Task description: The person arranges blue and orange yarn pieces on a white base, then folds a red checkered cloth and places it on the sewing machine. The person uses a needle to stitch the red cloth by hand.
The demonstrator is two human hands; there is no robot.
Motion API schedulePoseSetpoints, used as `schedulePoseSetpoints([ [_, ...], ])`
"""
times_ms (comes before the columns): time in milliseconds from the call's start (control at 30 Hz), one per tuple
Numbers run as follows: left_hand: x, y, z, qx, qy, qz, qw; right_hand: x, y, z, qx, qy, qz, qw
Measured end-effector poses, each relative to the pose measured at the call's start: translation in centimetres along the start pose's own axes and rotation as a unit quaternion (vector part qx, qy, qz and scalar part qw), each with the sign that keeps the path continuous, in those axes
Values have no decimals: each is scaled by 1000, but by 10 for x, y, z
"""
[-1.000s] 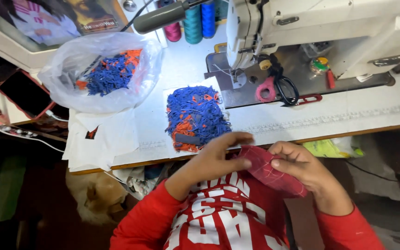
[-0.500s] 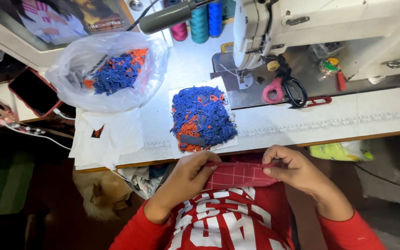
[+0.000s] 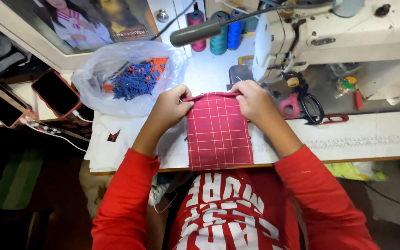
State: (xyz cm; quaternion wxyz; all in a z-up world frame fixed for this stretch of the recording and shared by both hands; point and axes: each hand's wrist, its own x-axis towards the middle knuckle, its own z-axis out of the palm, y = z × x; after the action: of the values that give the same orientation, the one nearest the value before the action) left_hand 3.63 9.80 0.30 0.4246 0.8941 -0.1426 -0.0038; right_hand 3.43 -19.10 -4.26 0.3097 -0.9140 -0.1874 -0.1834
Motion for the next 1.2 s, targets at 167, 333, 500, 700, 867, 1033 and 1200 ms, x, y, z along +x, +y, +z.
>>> schedulePoseSetpoints([
  [167, 42, -45, 11, 41, -63, -15, 997, 18, 2, 8, -60, -64, -7, 996],
  [333, 50, -38, 3, 4, -143, -33, 989, 14, 10, 21, 2, -80, 1, 997],
  [500, 61, -74, 26, -81, -132, -31, 987, 6, 22, 32, -10, -57, 11, 998],
  [700, 55, -53, 13, -33, -120, -17, 992, 2, 17, 25, -18, -66, 31, 997],
  [867, 54, -53, 10, 24, -116, -11, 993, 0, 16, 23, -62, -74, 9, 995],
  [1033, 57, -58, 5, 51, -91, 1, 995, -4, 12, 21, -123, -78, 4, 989],
  [1200, 48, -45, -2, 81, -83, 24, 993, -4, 16, 24, -132, -82, 33, 987],
])
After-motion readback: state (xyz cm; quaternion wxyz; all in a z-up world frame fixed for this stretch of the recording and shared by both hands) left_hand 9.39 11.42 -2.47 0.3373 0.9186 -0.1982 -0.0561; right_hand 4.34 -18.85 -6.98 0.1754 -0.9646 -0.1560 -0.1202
